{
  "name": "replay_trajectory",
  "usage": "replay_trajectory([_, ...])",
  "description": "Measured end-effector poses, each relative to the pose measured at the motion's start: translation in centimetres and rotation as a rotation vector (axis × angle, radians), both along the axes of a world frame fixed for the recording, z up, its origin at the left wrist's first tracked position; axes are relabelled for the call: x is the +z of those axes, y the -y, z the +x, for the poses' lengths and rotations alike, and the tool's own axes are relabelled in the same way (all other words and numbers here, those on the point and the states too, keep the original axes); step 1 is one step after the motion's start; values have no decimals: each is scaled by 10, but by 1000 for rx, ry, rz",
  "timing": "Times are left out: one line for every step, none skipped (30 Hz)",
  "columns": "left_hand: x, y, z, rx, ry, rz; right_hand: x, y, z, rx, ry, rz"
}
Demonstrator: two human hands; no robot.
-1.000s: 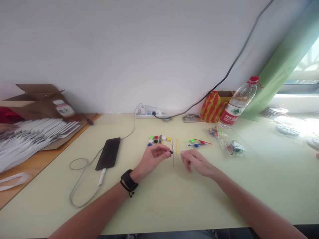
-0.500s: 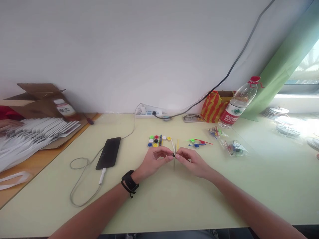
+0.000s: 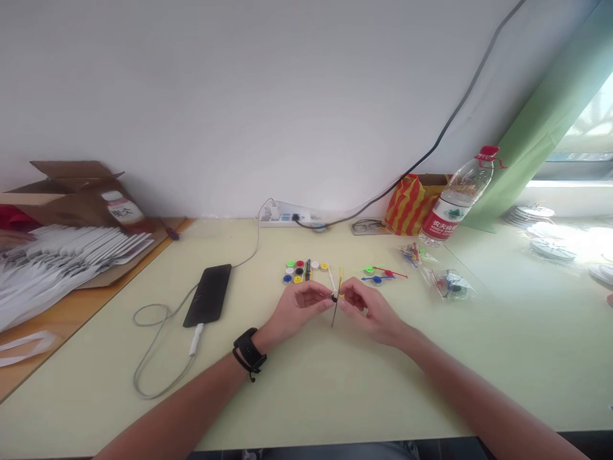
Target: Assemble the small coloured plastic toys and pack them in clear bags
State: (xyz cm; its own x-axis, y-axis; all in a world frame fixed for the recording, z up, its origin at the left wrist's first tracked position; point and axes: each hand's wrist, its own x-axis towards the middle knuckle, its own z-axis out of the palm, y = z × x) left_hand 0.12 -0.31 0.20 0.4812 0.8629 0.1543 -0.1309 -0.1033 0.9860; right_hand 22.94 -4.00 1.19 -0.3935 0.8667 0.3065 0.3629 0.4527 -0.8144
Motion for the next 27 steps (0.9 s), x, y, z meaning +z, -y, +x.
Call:
replay_trajectory([0,0,0,-3,4,-22,2,2,1,22,50,22])
replay_trajectory([0,1,0,-11,6,-40,4,3,1,45,101,37])
replay_trajectory([1,1,0,-21,5,-53,6,4,2,58,148,49])
replay_trajectory([2,2,1,-30,3,-64,7,5,1,59,185,59])
replay_trajectory([3,2,1,-35,0,-72,7,5,1,48,210,68])
replay_trajectory([4,3,2,-36,-5,-76,7,4,1,29,224,71])
replay_trajectory([5,3,2,-35,-11,-78,6,4,0,15,227,62])
replay_trajectory([5,3,2,-32,-16,-79,5,3,0,12,217,39])
replay_trajectory([6,3,2,-32,-18,-78,3,2,-1,21,193,5])
replay_trajectory([5,3,2,-34,-19,-77,2,2,-1,36,163,-34])
replay_trajectory([5,3,2,-39,-20,-77,0,1,-2,50,132,-67])
replay_trajectory([4,2,2,-47,-21,-75,-1,1,-2,63,106,-92])
replay_trajectory([3,2,1,-55,-24,-72,-2,1,-2,75,86,-109])
replay_trajectory([3,2,1,-65,-31,-68,-2,1,-3,84,74,-118])
replay_trajectory([2,2,1,-76,-39,-63,-1,1,-3,91,74,-121])
replay_trajectory([2,2,1,-87,-50,-61,1,1,-2,92,86,-116])
replay_trajectory([2,3,0,-97,-62,-62,3,0,-1,87,114,-105])
replay_trajectory([2,3,0,-100,-76,-66,6,0,1,73,159,-86])
replay_trajectory([2,4,1,-94,-93,-69,8,-1,4,47,221,-58])
replay_trajectory([2,4,1,-78,-112,-70,11,-3,9,10,300,-20])
replay_trajectory([3,4,1,-54,-136,-67,12,-5,14,-33,389,24])
replay_trajectory([3,4,2,-25,-162,-61,12,-8,20,-77,487,67])
replay_trajectory([4,4,2,5,-188,-52,12,-10,25,-116,592,105])
replay_trajectory([4,4,2,27,-211,-44,10,-13,30,-144,697,128])
replay_trajectory([4,4,2,41,-228,-36,8,-15,35,-162,803,130])
replay_trajectory([4,4,3,48,-239,-29,5,-17,37,-173,902,113])
replay_trajectory([3,4,3,51,-247,-23,2,-19,39,-183,987,95])
